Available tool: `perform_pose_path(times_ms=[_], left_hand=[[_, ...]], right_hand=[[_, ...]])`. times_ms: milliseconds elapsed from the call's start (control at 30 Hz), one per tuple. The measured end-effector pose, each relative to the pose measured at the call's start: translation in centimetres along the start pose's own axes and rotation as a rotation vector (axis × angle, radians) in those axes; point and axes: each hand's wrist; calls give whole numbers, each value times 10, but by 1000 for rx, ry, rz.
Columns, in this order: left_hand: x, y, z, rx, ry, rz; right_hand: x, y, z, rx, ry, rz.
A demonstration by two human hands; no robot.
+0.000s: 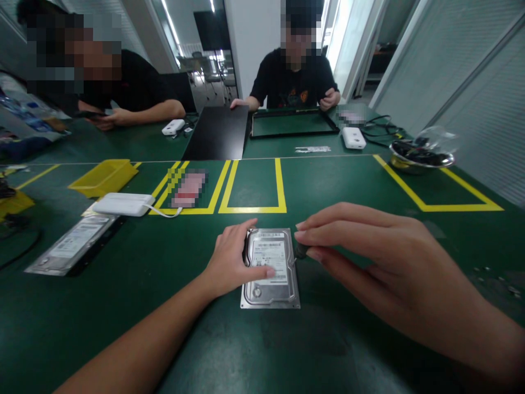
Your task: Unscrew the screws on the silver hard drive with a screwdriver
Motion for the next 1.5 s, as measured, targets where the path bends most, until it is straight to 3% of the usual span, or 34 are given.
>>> perform_pose_path(times_ms=[1500], left_hand=[[-1,0,1,4,40,9]], right_hand=[[2,-2,-3,10,47,3]])
Point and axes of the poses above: each hand's wrist, its own x-axis towards the middle knuckle, its own y-axis out of the palm, z = x × y, and after that the axes turned 15 degrees about y, right-handed
